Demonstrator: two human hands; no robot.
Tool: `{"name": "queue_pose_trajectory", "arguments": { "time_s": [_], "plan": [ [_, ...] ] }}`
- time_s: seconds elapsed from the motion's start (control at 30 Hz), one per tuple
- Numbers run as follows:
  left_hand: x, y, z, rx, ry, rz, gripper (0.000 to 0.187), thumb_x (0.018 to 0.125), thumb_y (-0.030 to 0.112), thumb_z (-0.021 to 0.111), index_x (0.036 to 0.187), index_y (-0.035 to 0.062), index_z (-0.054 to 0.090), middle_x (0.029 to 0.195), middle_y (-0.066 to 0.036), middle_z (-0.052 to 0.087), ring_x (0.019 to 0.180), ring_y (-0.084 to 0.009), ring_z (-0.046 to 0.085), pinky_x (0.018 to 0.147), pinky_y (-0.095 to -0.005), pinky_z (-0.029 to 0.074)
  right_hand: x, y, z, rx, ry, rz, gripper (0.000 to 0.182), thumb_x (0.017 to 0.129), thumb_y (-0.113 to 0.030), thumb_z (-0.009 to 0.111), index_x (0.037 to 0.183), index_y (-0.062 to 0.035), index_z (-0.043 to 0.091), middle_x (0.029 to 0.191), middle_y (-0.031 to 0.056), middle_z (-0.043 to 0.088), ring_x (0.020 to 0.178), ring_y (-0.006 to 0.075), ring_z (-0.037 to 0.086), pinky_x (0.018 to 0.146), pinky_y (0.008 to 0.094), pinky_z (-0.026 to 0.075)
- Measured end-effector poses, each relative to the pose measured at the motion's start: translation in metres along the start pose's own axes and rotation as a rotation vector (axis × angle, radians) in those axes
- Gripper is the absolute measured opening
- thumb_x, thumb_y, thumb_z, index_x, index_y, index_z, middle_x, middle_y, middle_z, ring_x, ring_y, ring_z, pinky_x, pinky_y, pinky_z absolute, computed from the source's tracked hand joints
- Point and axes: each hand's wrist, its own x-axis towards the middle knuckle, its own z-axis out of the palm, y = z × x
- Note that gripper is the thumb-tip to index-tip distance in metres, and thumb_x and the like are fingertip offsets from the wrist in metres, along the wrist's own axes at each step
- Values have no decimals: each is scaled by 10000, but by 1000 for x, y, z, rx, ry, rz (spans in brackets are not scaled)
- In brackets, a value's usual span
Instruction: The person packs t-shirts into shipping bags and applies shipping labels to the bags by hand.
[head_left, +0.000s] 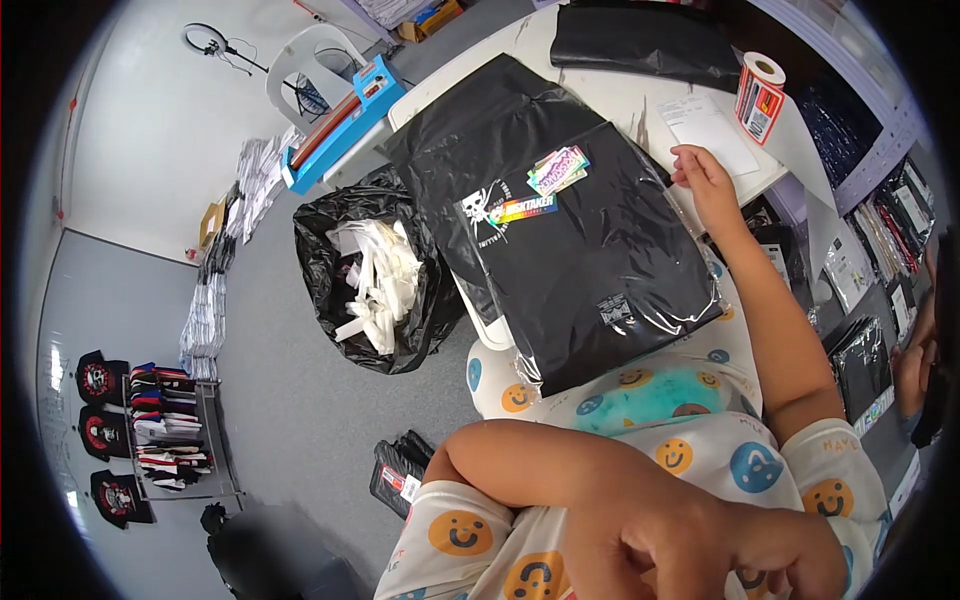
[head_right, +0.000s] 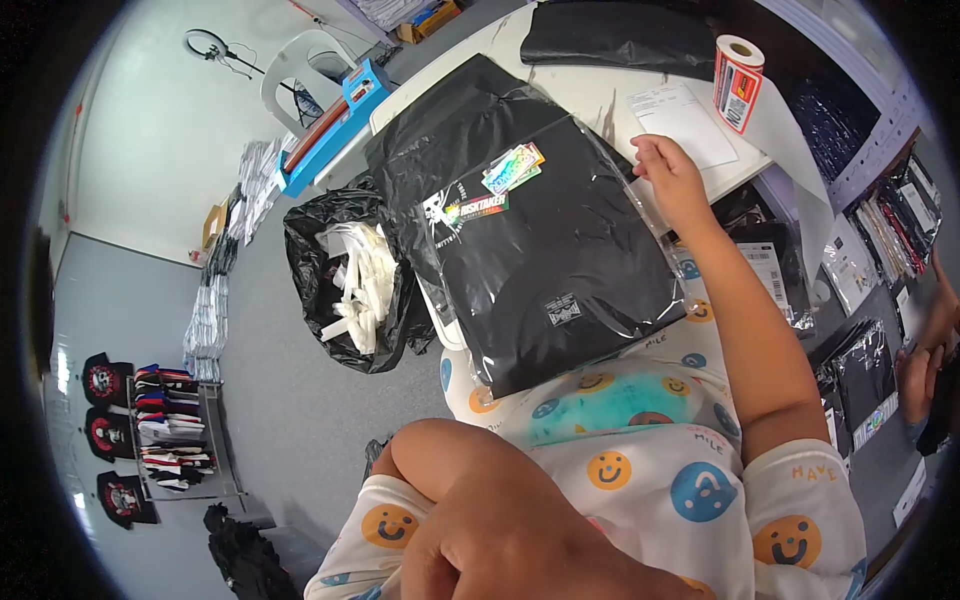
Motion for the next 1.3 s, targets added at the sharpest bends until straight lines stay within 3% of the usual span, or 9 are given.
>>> {"name": "queue_pose_trajectory", "arguments": {
  "time_s": [0.3, 0.4, 0.47, 0.73, 0.9, 1.03, 1.1, 1.23, 1.3],
  "plan": [
    [24, 51, -25, 210, -223, -438, 139, 832, 209, 561, 841, 73, 534, 1067, -158, 439, 881, -249, 502, 823, -346, 380, 2, 1, -1, -6, 2, 9, 276, 907, -262, 485, 1026, -26, 567, 854, 47, 544, 738, 96, 534, 712, 219, 441],
    [17, 71, -37, 365, 67, -533, 52, 849, 140, 500, 832, 93, 487, 1080, -125, 420, 790, -219, 534, 803, -329, 390, 3, 3, 0, 23, 12, 18, 266, 905, -250, 490, 1025, -26, 567, 849, 47, 548, 731, 96, 536, 706, 215, 441],
    [18, 84, -44, 249, 676, -562, 101, 897, 180, 428, 890, 88, 469, 1062, -117, 442, 823, -230, 540, 805, -338, 407, 1, 4, 0, 27, 17, 14, 261, 904, -244, 493, 1025, -25, 568, 847, 47, 550, 727, 96, 537, 700, 214, 441],
    [-12, 120, -70, 515, 791, -423, 174, 937, 236, 387, 920, 79, 459, 970, -75, 494, 827, -188, 542, 778, -308, 427, -6, -12, -2, 91, 104, 68, 255, 909, -241, 475, 1011, -28, 571, 861, 29, 555, 749, 90, 537, 706, 223, 440],
    [-56, 178, -43, 1430, 693, -324, 134, 898, 164, 470, 902, 35, 507, 912, -83, 512, 788, -152, 522, 727, -279, 432, -44, -57, -13, 13, -20, -49, 154, 861, -134, 532, 934, -12, 589, 753, 5, 556, 714, 66, 511, 677, 190, 404],
    [-141, 260, -15, 2467, 680, -801, 115, 850, 94, 514, 893, -12, 509, 829, -108, 530, 733, -176, 529, 674, -273, 435, -70, -65, -31, -176, -179, 113, 210, 847, -212, 561, 888, -9, 594, 730, 20, 555, 662, 73, 494, 591, 208, 390],
    [-198, 280, -2, 2637, 856, -1141, 198, 840, 135, 533, 947, -32, 528, 882, -159, 545, 748, -250, 545, 694, -313, 445, -71, -41, -39, -247, -157, 114, 268, 848, -258, 561, 926, -3, 585, 736, 38, 561, 664, 89, 504, 591, 227, 405],
    [-254, 272, -1, 2820, 517, -1131, 245, 838, 162, 536, 980, -37, 542, 969, -187, 548, 839, -316, 545, 745, -370, 438, -75, -47, -32, -429, -327, 353, 496, 881, -350, 501, 1218, 4, 421, 1009, 117, 559, 898, 159, 530, 805, 257, 415],
    [-236, 265, -15, 2579, 678, -1015, 197, 847, 126, 513, 951, -38, 551, 952, -168, 551, 833, -273, 546, 738, -341, 435, -75, -40, -18, -407, -339, 381, 603, 851, -386, 534, 1278, -4, 345, 1067, 162, 549, 906, 204, 546, 785, 280, 431]
  ]
}}
